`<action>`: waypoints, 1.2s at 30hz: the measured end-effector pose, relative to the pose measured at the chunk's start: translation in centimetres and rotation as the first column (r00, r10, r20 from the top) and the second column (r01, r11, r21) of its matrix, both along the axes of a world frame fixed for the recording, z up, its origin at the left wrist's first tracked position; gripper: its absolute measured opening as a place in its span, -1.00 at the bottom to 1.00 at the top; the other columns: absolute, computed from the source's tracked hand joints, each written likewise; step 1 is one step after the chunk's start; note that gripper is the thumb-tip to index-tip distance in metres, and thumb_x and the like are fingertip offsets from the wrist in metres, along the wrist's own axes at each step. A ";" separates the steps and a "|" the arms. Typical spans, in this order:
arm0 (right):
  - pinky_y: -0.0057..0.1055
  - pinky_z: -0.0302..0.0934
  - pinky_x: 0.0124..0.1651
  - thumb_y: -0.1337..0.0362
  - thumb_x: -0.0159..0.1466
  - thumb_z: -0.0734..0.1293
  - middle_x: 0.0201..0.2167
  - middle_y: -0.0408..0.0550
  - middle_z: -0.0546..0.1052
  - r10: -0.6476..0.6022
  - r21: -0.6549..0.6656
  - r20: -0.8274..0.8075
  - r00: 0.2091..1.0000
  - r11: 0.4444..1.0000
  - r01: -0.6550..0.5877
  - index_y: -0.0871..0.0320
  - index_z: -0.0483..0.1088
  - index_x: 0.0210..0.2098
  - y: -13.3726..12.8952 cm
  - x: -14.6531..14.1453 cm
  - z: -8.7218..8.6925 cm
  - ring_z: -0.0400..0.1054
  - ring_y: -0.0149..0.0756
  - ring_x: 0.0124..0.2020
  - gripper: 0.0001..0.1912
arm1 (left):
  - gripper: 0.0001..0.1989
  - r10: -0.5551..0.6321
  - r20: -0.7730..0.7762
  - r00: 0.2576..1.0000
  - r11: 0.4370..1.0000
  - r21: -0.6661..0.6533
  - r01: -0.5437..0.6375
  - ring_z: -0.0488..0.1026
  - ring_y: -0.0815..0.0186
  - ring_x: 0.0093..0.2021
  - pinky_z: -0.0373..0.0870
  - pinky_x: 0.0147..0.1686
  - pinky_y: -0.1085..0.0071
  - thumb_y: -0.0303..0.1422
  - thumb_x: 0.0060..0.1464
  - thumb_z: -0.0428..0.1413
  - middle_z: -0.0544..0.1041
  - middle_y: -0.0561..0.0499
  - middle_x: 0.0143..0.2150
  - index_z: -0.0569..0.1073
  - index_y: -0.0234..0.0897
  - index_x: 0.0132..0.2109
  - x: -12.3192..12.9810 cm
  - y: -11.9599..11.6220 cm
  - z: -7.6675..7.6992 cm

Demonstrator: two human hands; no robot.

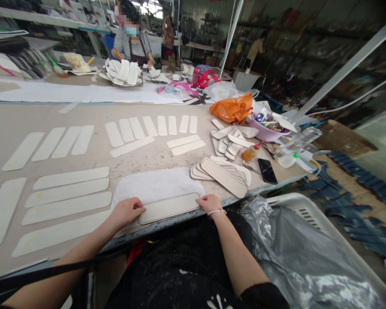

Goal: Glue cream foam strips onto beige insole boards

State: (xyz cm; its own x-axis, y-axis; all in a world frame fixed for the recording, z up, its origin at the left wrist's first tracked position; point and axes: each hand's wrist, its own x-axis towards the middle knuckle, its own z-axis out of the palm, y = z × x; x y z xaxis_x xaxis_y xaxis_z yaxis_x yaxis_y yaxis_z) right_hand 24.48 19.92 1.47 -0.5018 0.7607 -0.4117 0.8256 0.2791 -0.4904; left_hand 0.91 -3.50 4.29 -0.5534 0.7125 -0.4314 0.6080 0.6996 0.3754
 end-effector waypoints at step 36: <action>-0.52 0.14 -0.37 0.06 0.16 0.30 -0.56 -0.09 0.54 0.026 0.029 0.042 0.999 0.999 -0.028 0.12 0.54 -0.45 -0.4 0.0 0.4 0.42 -0.32 -0.41 -0.71 | -0.73 -0.244 -0.650 0.720 0.608 0.475 0.636 0.51 0.28 -0.14 0.43 -0.12 0.38 -0.40 0.16 -0.02 0.56 -0.08 -0.07 0.49 -0.23 -0.04 1.5 -6.4 -6.6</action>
